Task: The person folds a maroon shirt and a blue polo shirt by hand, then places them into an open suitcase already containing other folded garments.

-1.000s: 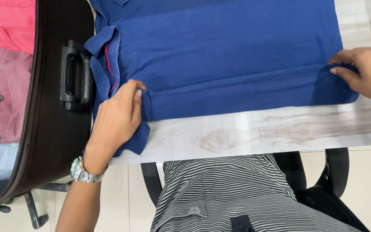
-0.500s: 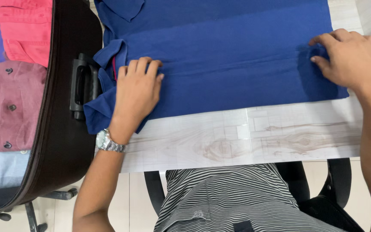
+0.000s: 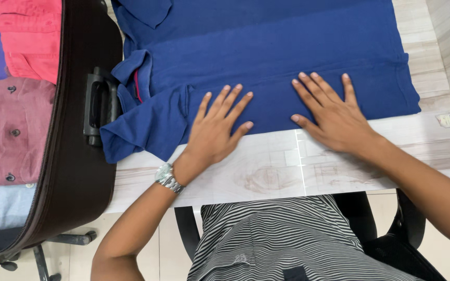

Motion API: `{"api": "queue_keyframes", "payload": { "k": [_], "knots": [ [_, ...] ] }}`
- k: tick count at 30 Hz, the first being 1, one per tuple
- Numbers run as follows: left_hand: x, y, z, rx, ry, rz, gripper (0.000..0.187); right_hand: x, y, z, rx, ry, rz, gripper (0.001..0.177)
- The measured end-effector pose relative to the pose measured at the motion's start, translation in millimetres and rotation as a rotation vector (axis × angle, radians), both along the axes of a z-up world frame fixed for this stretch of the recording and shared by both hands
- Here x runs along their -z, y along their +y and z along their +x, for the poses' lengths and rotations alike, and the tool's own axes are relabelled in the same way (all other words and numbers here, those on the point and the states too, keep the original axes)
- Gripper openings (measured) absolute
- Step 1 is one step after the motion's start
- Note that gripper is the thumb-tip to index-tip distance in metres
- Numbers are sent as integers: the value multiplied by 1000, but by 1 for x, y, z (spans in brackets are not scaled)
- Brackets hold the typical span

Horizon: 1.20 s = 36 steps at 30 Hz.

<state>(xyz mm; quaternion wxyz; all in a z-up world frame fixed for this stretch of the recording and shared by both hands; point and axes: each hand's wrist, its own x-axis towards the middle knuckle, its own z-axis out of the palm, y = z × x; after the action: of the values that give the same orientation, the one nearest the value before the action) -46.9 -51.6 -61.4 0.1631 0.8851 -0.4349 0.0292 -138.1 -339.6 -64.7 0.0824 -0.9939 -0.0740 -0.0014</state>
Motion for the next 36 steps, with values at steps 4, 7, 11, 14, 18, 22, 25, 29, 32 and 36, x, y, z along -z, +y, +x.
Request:
{"api": "queue_keyframes", "payload": {
  "k": [4,7,11,14,18,22,25,29,32,36],
  "knots": [
    [-14,37,13,-139,-86,39,60,-3,-46,-13,151,51,35,78],
    [-33,59,0,-160,-195,92,56,-6,-58,-12,202,135,-8,83],
    [-61,83,-26,-259,-261,97,66,-24,-32,-5,72,-50,-119,80],
    [-65,99,-28,-418,-161,124,51,-50,15,0,-78,-72,25,69],
    [-61,108,-29,-414,-269,49,14,-74,78,19,-39,236,406,52],
    [-74,97,-24,-529,-170,-190,15,-59,123,41,-138,432,760,51],
    [-78,79,-13,-595,84,-454,19,-35,153,66,-106,654,1179,60],
    [-76,63,-8,-527,338,-545,20,-23,172,99,157,754,1617,67],
    [-75,74,-12,-352,119,-489,26,-24,170,108,159,600,1546,65],
    [-72,100,-26,-237,-192,-238,66,-15,169,114,102,405,1436,66]
  ]
}}
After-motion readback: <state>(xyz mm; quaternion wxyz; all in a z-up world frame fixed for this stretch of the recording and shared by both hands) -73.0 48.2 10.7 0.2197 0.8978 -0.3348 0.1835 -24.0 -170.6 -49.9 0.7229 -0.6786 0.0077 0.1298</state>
